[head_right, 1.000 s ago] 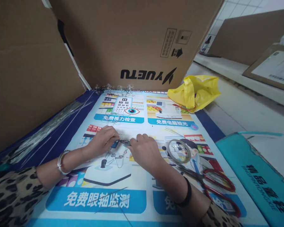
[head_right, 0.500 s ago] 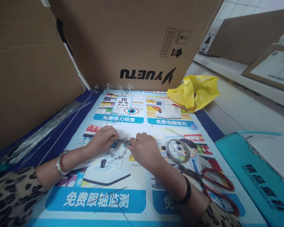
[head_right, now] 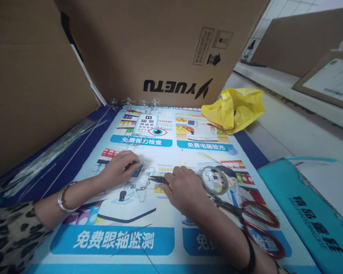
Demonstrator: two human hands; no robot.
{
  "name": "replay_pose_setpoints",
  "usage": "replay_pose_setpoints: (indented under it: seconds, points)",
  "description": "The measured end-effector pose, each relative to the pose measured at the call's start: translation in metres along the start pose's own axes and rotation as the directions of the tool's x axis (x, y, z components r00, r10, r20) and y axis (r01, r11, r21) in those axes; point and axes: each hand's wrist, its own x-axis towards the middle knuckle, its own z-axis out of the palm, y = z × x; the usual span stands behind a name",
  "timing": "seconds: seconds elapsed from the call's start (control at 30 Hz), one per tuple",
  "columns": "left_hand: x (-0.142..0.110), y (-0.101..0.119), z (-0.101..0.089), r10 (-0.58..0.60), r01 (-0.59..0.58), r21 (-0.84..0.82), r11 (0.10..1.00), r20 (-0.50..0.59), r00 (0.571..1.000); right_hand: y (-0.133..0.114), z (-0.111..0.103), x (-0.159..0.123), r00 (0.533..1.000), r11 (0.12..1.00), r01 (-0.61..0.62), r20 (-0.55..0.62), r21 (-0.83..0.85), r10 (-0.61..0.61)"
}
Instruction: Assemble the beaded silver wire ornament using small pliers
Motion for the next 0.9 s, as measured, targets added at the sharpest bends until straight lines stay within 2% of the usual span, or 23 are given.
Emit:
replay_pose_setpoints:
  seconds: [0.3,0.5,0.63,0.9]
  points:
    - [-0.001,0.001,0.0,-0.039,0.043,-0.094,0.995,0.043,0.998,-0.005,0.001,0.007,1.0,0.997,0.018,-0.016,-0.077,-0.019]
    - [-0.001,0.003,-0.001,-0.031,0.037,-0.087,0.995,0.066,0.997,-0.007,0.005,0.015,0.993,0.991,0.081,-0.072,-0.107,-0.089]
    - [-0.002,-0.001,0.0,0.01,-0.006,-0.082,0.997,0.045,0.999,-0.009,0.009,0.02,0.987,0.987,0.114,-0.1,-0.116,-0.126]
    - [-0.002,0.0,-0.002,0.041,-0.041,-0.011,0.999,0.038,0.998,-0.011,0.008,0.022,0.985,0.987,0.126,-0.105,-0.101,-0.137]
